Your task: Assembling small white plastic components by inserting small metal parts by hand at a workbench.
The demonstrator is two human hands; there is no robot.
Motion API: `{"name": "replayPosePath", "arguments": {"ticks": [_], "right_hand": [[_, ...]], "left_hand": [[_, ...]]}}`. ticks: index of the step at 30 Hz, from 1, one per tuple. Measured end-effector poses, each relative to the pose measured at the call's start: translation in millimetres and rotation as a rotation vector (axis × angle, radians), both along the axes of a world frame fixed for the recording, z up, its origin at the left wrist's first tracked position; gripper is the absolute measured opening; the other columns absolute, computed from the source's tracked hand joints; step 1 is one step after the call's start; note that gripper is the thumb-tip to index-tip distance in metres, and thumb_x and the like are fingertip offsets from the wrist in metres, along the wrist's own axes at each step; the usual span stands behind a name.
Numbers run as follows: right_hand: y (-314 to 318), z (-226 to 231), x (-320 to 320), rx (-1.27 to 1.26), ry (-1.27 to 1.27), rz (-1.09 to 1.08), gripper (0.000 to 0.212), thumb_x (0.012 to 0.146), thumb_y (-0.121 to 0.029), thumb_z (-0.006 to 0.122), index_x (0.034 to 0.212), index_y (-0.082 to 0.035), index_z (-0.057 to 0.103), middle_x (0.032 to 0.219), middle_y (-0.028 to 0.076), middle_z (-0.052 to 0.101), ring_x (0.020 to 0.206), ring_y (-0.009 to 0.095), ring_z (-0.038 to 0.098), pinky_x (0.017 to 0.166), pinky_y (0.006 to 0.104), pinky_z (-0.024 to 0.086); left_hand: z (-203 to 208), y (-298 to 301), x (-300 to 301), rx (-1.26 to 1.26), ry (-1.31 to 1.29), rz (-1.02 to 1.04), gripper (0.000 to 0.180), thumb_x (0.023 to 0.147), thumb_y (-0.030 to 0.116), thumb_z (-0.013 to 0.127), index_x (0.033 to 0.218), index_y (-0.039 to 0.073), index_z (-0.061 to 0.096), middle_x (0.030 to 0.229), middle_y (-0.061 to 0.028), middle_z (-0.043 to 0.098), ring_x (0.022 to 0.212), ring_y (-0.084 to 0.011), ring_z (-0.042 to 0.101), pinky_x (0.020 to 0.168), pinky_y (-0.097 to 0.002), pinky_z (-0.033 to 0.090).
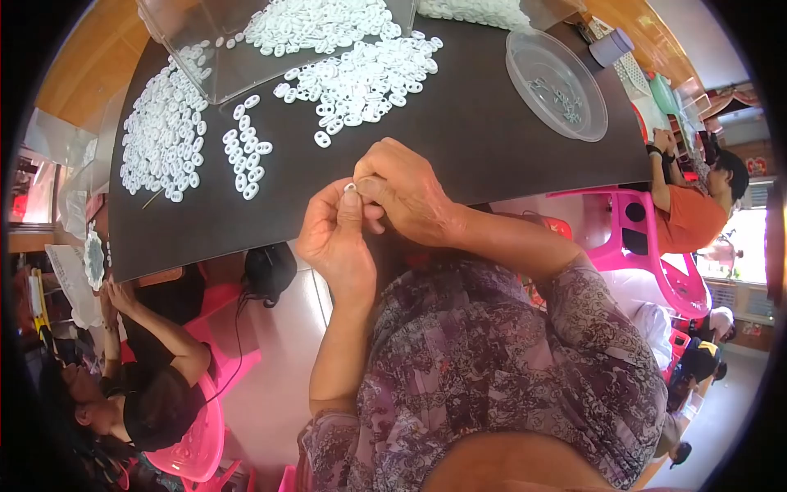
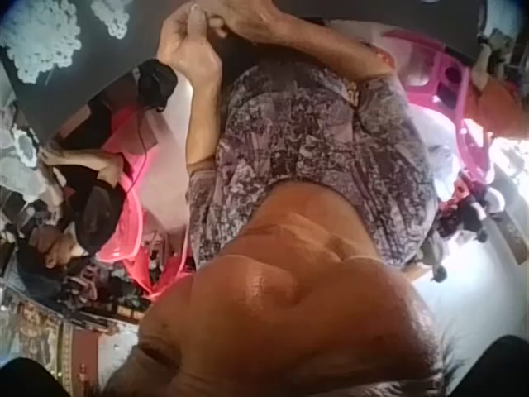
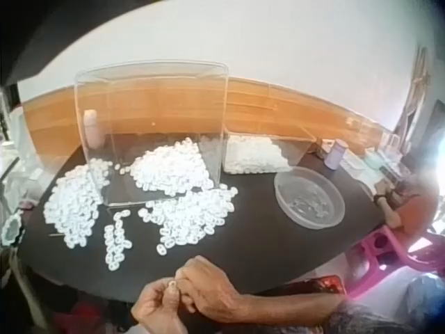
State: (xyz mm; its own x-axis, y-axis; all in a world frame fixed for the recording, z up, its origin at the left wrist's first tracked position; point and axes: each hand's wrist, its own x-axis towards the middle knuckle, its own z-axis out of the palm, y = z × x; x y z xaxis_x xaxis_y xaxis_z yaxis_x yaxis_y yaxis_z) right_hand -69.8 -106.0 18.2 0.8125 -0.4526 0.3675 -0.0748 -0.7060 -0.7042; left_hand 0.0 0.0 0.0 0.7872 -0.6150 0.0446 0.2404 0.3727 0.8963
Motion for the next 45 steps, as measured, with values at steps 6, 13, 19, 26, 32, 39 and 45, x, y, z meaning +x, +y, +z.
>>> {"name": "replayPosePath", "arguments": {"ticks": [6,13,19,26,32,39,45], "right_hand": [[-17.2,6.4,14.3,-0.103,-0.110,-0.054,0.005,0.078,-0.007,0.060,0.082,-0.005,0.062,0.073,0.007,0.055,0.073,0.023,0.053,0.065,0.0355,0.043],[-29.1,-7.9,52.5,-0.604,-0.024,-0.041,0.014,0.069,-0.010,0.069,0.080,-0.006,0.061,0.073,0.007,0.052,0.071,0.025,0.050,0.060,0.0347,0.041],[-31.9,-10.7,57.8,-0.793,0.008,0.026,0.010,0.066,-0.011,0.062,0.066,-0.003,0.056,0.071,0.011,0.052,0.073,0.025,0.050,0.059,0.0353,0.040],[-33.4,-8.7,46.5,-0.600,-0.037,-0.052,0.007,0.068,-0.008,0.062,0.067,-0.004,0.056,0.070,0.009,0.052,0.072,0.026,0.050,0.061,0.0368,0.041],[-38.1,7.9,25.5,0.364,0.042,-0.067,0.014,0.081,-0.012,0.064,0.092,-0.003,0.065,0.075,0.004,0.064,0.066,0.011,0.055,0.057,0.0237,0.044],[-28.8,25.6,13.1,0.830,0.015,-0.039,0.019,0.082,-0.013,0.063,0.096,0.000,0.065,0.075,0.005,0.065,0.063,0.006,0.053,0.054,0.0187,0.041],[-20.2,26.8,9.3,0.900,-0.013,-0.049,0.018,0.082,-0.011,0.062,0.092,0.003,0.064,0.074,0.006,0.065,0.063,0.007,0.053,0.053,0.0184,0.040]], "left_hand": [[12.7,3.8,11.7,0.019,0.104,0.056,0.016,0.089,0.002,0.054,0.102,-0.007,0.057,0.079,-0.0137,0.063,0.059,-0.0133,0.058,0.049,-0.0232,0.048],[8.5,10.3,22.0,0.031,0.073,0.113,0.018,0.088,0.003,0.056,0.102,-0.008,0.057,0.080,-0.0163,0.063,0.059,-0.0160,0.060,0.047,-0.0256,0.048],[9.4,11.8,24.9,0.053,0.108,0.127,0.016,0.088,0.002,0.055,0.101,-0.007,0.057,0.078,-0.0146,0.063,0.058,-0.0150,0.059,0.048,-0.0238,0.048],[8.3,11.0,27.1,0.036,0.113,0.111,0.016,0.088,0.002,0.054,0.100,-0.008,0.057,0.078,-0.0149,0.063,0.057,-0.0150,0.059,0.048,-0.0242,0.048],[13.5,5.1,27.1,0.021,0.133,0.077,0.017,0.088,0.002,0.054,0.102,-0.008,0.057,0.078,-0.0149,0.063,0.058,-0.0150,0.059,0.047,-0.0240,0.047],[22.5,-5.0,18.6,0.042,0.154,0.030,0.018,0.088,0.002,0.055,0.103,-0.008,0.057,0.078,-0.0145,0.063,0.058,-0.0148,0.059,0.046,-0.0236,0.047],[20.5,-7.2,13.9,0.045,0.140,0.009,0.013,0.088,0.002,0.055,0.098,-0.007,0.055,0.077,-0.0132,0.063,0.057,-0.0139,0.060,0.046,-0.0227,0.046]]}}
